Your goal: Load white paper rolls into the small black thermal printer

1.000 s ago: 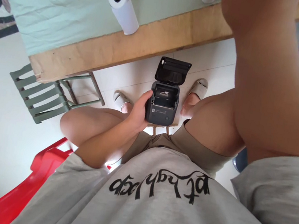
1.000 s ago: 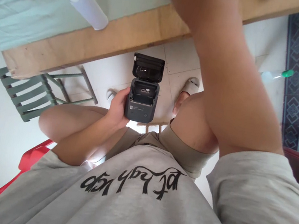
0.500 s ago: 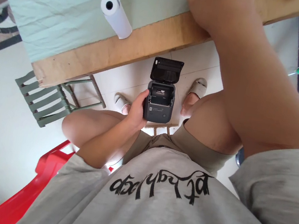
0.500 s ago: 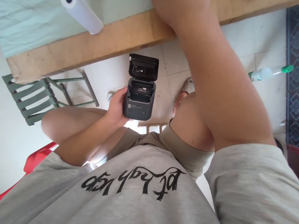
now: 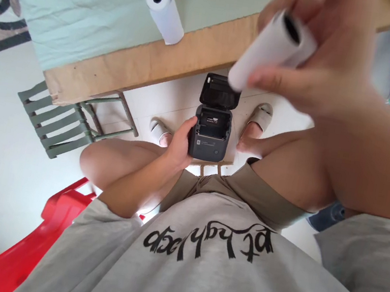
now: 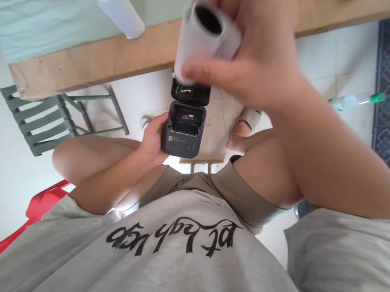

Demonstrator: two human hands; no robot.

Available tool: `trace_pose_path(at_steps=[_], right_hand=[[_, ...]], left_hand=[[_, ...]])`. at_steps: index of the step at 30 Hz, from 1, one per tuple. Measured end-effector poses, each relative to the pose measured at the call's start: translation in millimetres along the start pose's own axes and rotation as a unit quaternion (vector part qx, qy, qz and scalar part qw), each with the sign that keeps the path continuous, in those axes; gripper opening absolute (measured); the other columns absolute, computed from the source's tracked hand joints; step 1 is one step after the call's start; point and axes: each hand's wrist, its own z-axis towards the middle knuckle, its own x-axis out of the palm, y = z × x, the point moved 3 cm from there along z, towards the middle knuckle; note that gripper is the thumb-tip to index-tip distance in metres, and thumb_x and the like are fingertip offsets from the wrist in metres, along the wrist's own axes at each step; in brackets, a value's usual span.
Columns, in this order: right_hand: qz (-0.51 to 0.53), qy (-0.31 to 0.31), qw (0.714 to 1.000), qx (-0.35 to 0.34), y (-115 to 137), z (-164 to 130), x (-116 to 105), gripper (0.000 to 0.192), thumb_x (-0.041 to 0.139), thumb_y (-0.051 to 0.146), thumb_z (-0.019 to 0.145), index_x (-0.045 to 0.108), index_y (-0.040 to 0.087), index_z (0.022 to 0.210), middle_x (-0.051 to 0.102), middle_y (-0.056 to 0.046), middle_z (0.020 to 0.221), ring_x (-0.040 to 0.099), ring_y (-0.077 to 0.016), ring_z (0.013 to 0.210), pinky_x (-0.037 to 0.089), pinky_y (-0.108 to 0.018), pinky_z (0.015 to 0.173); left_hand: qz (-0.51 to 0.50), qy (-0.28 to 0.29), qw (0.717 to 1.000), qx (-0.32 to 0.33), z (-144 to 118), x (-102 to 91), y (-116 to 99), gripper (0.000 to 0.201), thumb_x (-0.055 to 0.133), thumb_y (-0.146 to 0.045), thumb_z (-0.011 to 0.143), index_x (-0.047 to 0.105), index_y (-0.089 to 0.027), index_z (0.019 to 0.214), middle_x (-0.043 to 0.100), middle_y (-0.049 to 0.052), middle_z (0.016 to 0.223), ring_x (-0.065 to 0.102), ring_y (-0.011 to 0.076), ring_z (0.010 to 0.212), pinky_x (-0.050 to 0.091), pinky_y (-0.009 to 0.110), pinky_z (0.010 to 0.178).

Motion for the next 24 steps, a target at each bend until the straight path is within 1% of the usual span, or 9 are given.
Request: trace_pose_path(at_steps=[1, 3, 5, 9, 12, 15, 19, 21, 24], right_hand=[[0.047, -0.010, 0.998, -0.033, 1, -9, 12, 0.094, 0.100, 0.037, 0.069, 0.042, 0.018, 0.140, 0.047, -0.005, 0.153, 0.058, 0.0024, 0.098, 0.050, -0.003, 0.071], [0.079, 0.035, 0.995, 0.040, -12, -25, 35, 0.078, 0.091, 0.035, 0.079, 0.048, 0.017, 0.142, 0.064, -0.004, 0.136, 0.062, -0.0020, 0.089, 0.056, -0.013, 0.074], [0.042, 0.075, 0.992, 0.092, -30, -35, 48, 0.057, 0.082, 0.038, 0.087, 0.061, 0.016, 0.136, 0.072, -0.004, 0.119, 0.065, -0.0078, 0.093, 0.059, -0.020, 0.082], [-0.161, 0.132, 0.978, 0.026, -51, -40, 52, 0.041, 0.059, 0.032, 0.100, 0.071, 0.018, 0.138, 0.074, -0.007, 0.132, 0.067, -0.0140, 0.113, 0.057, -0.028, 0.100], [-0.341, 0.174, 0.924, -0.003, -55, -39, 52, 0.049, 0.045, 0.023, 0.105, 0.065, 0.019, 0.149, 0.071, -0.011, 0.141, 0.067, -0.0169, 0.118, 0.052, -0.030, 0.096], [-0.470, 0.179, 0.863, 0.046, -52, -35, 54, 0.049, 0.050, 0.023, 0.105, 0.061, 0.019, 0.152, 0.073, -0.011, 0.138, 0.067, -0.0184, 0.106, 0.042, -0.028, 0.082], [-0.545, 0.191, 0.804, 0.139, -45, -28, 56, 0.044, 0.064, 0.026, 0.100, 0.062, 0.014, 0.143, 0.077, -0.011, 0.119, 0.064, -0.0187, 0.092, 0.030, -0.028, 0.075], [-0.559, 0.191, 0.793, 0.150, -43, -26, 56, 0.041, 0.065, 0.026, 0.100, 0.062, 0.013, 0.139, 0.076, -0.010, 0.110, 0.062, -0.0183, 0.088, 0.028, -0.029, 0.075], [-0.560, 0.181, 0.799, 0.124, -42, -26, 56, 0.032, 0.064, 0.024, 0.101, 0.064, 0.014, 0.131, 0.075, -0.008, 0.106, 0.060, -0.0168, 0.086, 0.026, -0.029, 0.076]], left_hand=[[-0.004, -0.003, 1.000, 0.011, 0, -1.0, 0, 0.026, 0.067, -0.045, 0.093, 0.072, -0.020, 0.091, 0.080, 0.004, 0.083, 0.080, 0.0240, 0.083, 0.069, 0.037, 0.080], [-0.012, -0.010, 0.999, 0.029, -1, -2.0, -1, 0.024, 0.068, -0.042, 0.092, 0.073, -0.019, 0.091, 0.079, 0.003, 0.083, 0.081, 0.0242, 0.092, 0.069, 0.036, 0.088], [-0.018, -0.011, 0.999, 0.035, -2, -1.2, -1, 0.022, 0.071, -0.040, 0.090, 0.073, -0.018, 0.090, 0.078, 0.002, 0.083, 0.081, 0.0234, 0.096, 0.068, 0.035, 0.093], [-0.010, 0.001, 1.000, 0.026, -1, 4.4, 0, 0.027, 0.082, -0.043, 0.080, 0.069, -0.019, 0.086, 0.077, 0.001, 0.082, 0.080, 0.0226, 0.094, 0.067, 0.034, 0.092], [0.001, 0.005, 1.000, 0.010, 1, 8.4, 1, 0.032, 0.084, -0.046, 0.077, 0.066, -0.021, 0.083, 0.074, 0.001, 0.076, 0.080, 0.0258, 0.095, 0.067, 0.036, 0.088], [0.009, 0.000, 1.000, -0.001, 3, 9.8, 2, 0.033, 0.083, -0.048, 0.076, 0.063, -0.023, 0.084, 0.070, 0.001, 0.073, 0.081, 0.0279, 0.097, 0.067, 0.038, 0.085], [0.015, -0.008, 1.000, -0.005, 3, 8.8, 3, 0.039, 0.086, -0.052, 0.075, 0.062, -0.023, 0.086, 0.067, -0.001, 0.070, 0.081, 0.0288, 0.099, 0.067, 0.038, 0.083], [0.014, -0.007, 1.000, -0.008, 3, 8.1, 3, 0.041, 0.087, -0.053, 0.075, 0.062, -0.023, 0.086, 0.068, -0.001, 0.071, 0.081, 0.0277, 0.096, 0.067, 0.038, 0.083], [0.015, -0.009, 1.000, -0.014, 3, 7.0, 4, 0.041, 0.086, -0.055, 0.078, 0.061, -0.023, 0.085, 0.068, -0.001, 0.070, 0.080, 0.0244, 0.086, 0.067, 0.037, 0.081]])
